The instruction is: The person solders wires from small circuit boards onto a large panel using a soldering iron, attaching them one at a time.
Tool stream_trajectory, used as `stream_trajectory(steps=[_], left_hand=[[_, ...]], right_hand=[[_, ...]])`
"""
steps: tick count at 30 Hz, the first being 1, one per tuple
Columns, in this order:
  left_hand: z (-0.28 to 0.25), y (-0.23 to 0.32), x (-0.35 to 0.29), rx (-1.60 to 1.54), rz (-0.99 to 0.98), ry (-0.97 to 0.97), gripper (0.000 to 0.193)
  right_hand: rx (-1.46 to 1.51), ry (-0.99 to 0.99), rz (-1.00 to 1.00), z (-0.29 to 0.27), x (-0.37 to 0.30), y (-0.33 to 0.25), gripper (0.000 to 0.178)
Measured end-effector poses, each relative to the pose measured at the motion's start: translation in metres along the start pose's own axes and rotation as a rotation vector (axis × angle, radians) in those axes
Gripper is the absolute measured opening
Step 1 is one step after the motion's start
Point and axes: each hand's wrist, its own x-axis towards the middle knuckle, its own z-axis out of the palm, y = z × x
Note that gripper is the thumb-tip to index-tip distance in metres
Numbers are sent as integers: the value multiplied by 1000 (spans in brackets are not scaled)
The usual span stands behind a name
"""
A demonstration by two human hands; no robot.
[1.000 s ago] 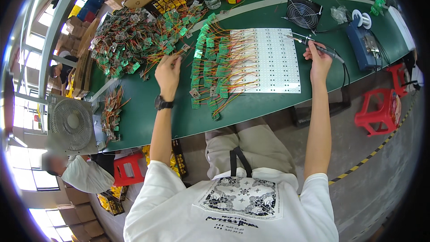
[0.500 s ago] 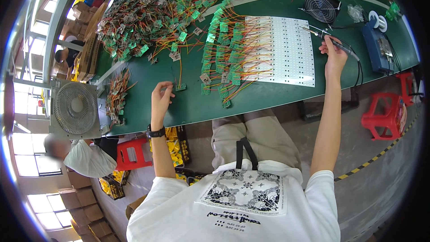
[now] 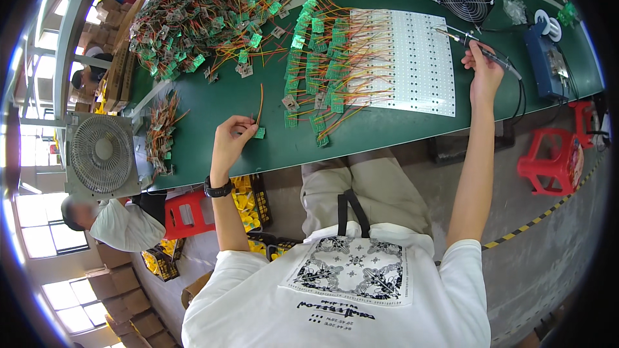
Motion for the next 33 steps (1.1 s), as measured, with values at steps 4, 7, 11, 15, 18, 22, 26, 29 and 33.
stream_trajectory(steps=[4, 7, 11, 15, 18, 22, 26, 29, 33], left_hand=[[-5, -2, -6, 0, 28, -54, 18], [-10, -12, -13, 18, 19, -31, 18], [-13, -4, -23, 42, -2, -47, 17], [-20, 12, -28, 251, -22, -162, 17], [-22, 17, -29, 268, 62, -137, 14], [-12, 14, -28, 87, 99, 7, 11], [4, -2, -31, -86, 77, 164, 12], [23, 28, -34, -150, 104, 178, 13], [84, 75, -40, -434, 192, -231, 14]], right_hand=[[-2, 0, 5, 1, 0, 1, 19], [-3, -5, 7, 4, -1, 0, 19], [-1, -9, -1, 2, -1, 1, 20], [-5, -12, 5, -2, 0, 1, 19], [3, -5, -4, 2, 0, 0, 20], [5, 13, 27, 4, -3, -2, 21], [12, 19, 34, 6, -4, -3, 22], [15, 6, 34, 6, -4, -3, 21], [25, 17, 28, 2, -3, -5, 21]])
